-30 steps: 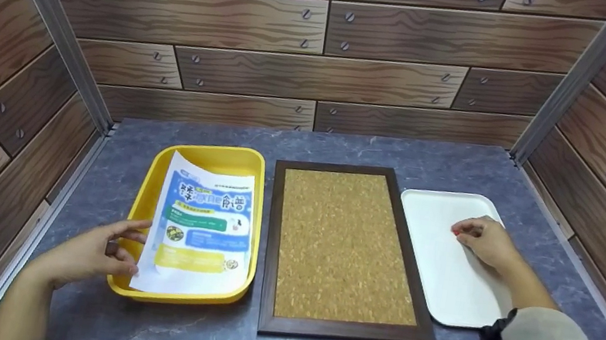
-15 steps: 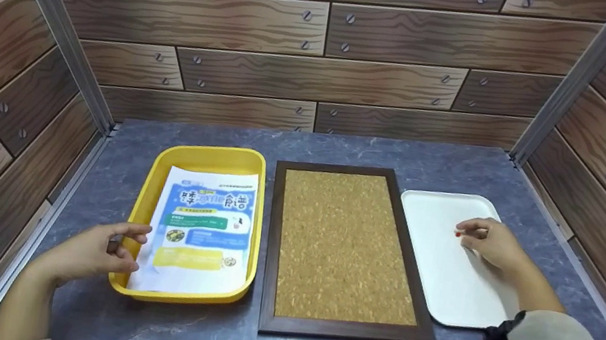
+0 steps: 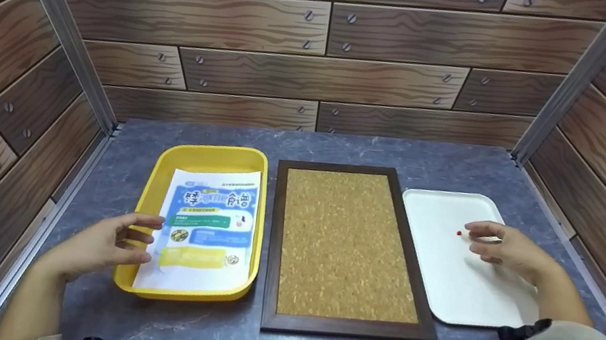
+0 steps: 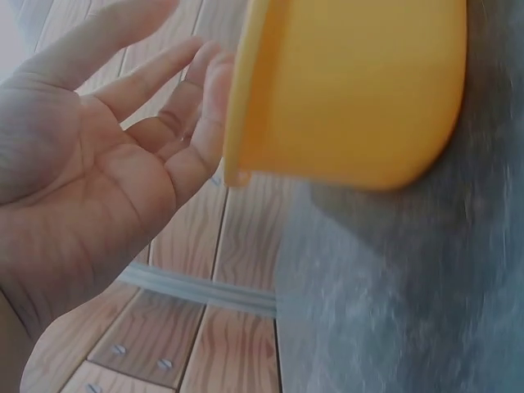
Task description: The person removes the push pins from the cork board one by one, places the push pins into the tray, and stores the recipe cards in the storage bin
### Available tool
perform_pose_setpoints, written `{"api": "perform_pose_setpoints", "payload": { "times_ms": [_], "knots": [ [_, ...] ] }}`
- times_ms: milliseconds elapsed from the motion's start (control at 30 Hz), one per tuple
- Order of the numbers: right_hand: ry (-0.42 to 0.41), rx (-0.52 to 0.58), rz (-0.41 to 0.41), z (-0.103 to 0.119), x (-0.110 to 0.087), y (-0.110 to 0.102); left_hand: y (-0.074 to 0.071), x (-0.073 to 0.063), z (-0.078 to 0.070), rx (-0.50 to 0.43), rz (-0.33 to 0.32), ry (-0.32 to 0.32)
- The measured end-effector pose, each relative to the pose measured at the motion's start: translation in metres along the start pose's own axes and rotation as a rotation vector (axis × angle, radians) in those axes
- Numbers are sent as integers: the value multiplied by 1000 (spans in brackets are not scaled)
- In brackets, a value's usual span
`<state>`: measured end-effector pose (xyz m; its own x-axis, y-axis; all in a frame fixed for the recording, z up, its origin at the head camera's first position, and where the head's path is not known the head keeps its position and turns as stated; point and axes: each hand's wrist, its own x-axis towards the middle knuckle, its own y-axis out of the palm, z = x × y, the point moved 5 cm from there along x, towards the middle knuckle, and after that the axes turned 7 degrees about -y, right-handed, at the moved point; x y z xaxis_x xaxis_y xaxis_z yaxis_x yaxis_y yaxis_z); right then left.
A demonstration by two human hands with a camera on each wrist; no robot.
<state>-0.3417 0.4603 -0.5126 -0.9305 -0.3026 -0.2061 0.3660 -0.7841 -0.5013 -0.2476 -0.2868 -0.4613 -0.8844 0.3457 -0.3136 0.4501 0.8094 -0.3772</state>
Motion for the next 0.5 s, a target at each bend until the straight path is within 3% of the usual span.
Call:
{"api": "perform_pose_setpoints", "payload": {
  "times_ms": [133, 233, 367, 500],
  "knots": [
    [2, -91, 75, 16, -2, 4, 8, 3, -16, 28, -43, 4],
    [16, -200, 106, 33, -3, 10, 17, 7, -32, 76, -89, 62],
    [-16, -353, 93, 63, -2, 21, 34, 15, -53, 106, -145, 168],
    [-108, -416, 54, 96, 3, 39, 52, 26, -70, 126, -206, 196]
  ]
}}
